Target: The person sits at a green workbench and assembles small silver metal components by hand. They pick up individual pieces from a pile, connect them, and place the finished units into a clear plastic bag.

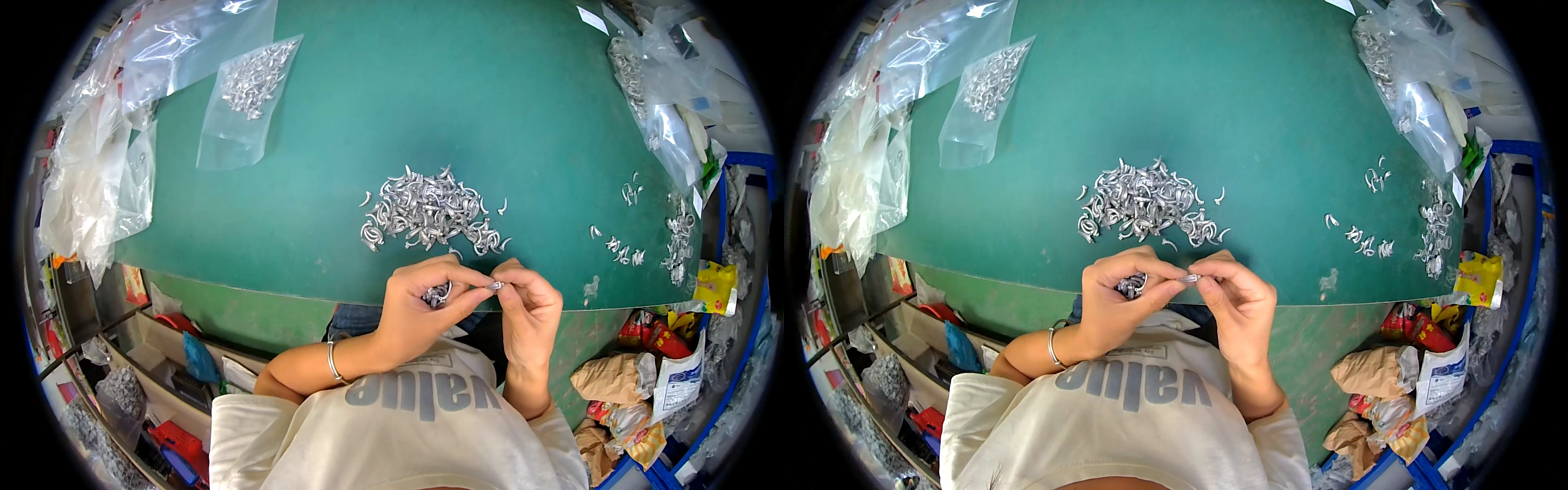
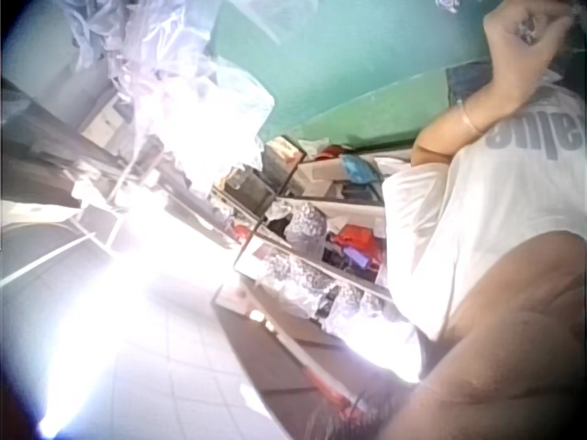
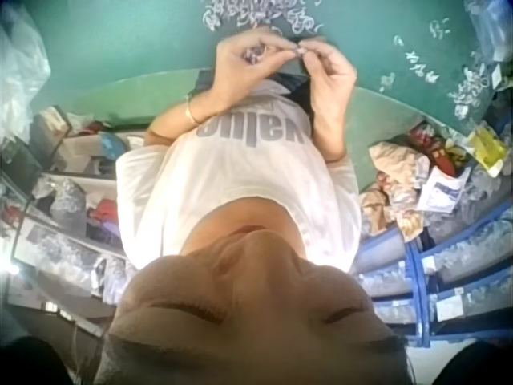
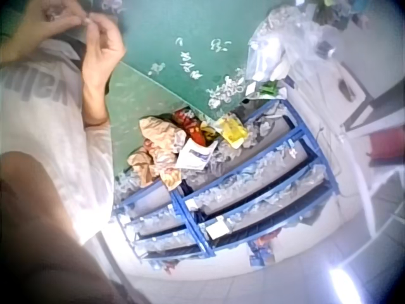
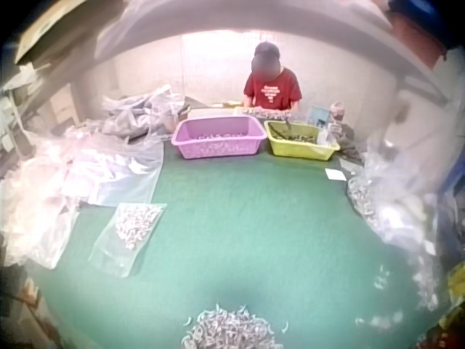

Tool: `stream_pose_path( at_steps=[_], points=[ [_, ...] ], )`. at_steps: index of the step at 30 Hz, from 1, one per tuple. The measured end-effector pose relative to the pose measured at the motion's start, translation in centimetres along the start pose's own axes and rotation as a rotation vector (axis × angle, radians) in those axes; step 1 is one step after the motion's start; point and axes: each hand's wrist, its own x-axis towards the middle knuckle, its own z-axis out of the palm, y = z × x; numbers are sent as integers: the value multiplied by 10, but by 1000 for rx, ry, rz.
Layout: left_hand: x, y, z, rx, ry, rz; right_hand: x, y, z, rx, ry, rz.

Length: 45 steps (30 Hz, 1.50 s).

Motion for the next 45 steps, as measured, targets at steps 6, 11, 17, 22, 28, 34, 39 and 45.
stream_pose_path(
  at_steps=[6, 11, 17, 22, 28, 34, 39, 45],
  points=[
    [2, 1, 6, -9, 70, -51, 2, 1, -10, -143, 112, -30],
    [-1, -4, -3, -64, 75, -229, 35, -11, -75, -1095, 568, -459],
    [-5, -13, -9, -83, 59, -297, 38, -18, -73, -1521, 623, -525],
    [-7, -15, -7, -86, 21, -314, 34, -10, -32, -1331, -63, -419],
    [-5, -14, -5, -68, 14, -253, 30, 1, -29, -1016, 96, -336],
    [1, -7, 1, -41, 0, -196, 5, 1, -7, -263, 71, 29],
    [1, -9, 0, -32, -10, -166, 2, -2, -4, -180, 35, 105],
    [2, -13, 0, -141, 34, -229, 2, -1, -6, -43, -6, 75]
  ],
)
